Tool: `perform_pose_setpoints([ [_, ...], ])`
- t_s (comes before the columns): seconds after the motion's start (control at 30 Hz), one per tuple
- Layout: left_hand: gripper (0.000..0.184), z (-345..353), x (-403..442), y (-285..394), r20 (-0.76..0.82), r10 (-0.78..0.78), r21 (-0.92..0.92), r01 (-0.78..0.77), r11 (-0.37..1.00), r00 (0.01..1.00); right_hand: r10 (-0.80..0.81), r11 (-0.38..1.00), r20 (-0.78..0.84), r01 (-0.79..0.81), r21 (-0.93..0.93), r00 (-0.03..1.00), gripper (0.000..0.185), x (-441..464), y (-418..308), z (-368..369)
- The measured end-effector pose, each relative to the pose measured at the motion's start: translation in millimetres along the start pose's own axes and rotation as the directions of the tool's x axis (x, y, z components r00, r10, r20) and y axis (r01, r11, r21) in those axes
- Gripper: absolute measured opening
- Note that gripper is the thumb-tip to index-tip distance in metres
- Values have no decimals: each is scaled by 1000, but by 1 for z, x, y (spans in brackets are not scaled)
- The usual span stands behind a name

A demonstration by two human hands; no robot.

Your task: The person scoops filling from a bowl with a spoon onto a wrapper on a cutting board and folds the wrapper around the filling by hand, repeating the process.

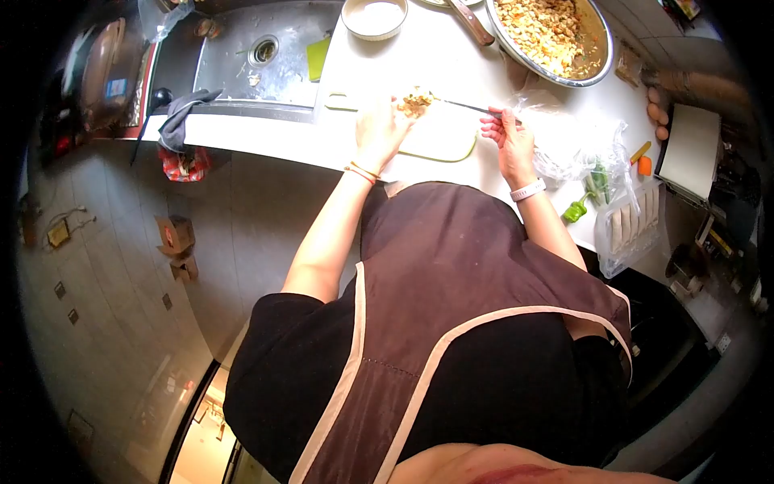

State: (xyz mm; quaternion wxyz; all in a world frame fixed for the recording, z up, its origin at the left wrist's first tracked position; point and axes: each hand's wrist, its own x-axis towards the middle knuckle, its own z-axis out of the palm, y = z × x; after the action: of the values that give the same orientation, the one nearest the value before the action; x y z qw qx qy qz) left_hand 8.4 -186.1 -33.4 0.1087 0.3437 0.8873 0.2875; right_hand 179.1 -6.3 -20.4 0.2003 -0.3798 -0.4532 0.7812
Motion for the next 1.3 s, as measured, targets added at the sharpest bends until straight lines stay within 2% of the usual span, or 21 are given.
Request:
perform_pose_setpoints([
  [0.1,46,2,0,5,30,-55,-11,56,998,998,-6,1000,22,6,-5,1000,43,0,1,-3],
  [0.33,47,-2,-1,7,33,-50,22,49,999,998,8,998,55,-11,65,998,38,-1,2,-12],
  [0.53,50,-1,-2,6,41,20,13,-21,1000,999,20,996,71,-26,83,997,32,-5,-5,-15],
  [0.73,48,-3,-2,8,81,19,38,-22,999,997,-27,1000,73,27,-8,997,30,-13,-16,-26],
  [0.9,40,-8,-1,8,106,63,-7,-63,998,992,-76,990,52,82,-116,996,31,-23,-25,-36],
  [1.0,37,-11,1,10,142,33,-41,-28,999,989,-109,982,37,113,-150,993,32,-29,-29,-40],
  [1.1,34,-8,1,7,95,86,-5,-86,996,992,-133,978,12,134,-163,991,32,-34,-32,-40],
  [1.3,30,-12,1,12,106,156,-33,-154,988,982,-164,982,-5,163,-99,986,32,-35,-37,-24],
])
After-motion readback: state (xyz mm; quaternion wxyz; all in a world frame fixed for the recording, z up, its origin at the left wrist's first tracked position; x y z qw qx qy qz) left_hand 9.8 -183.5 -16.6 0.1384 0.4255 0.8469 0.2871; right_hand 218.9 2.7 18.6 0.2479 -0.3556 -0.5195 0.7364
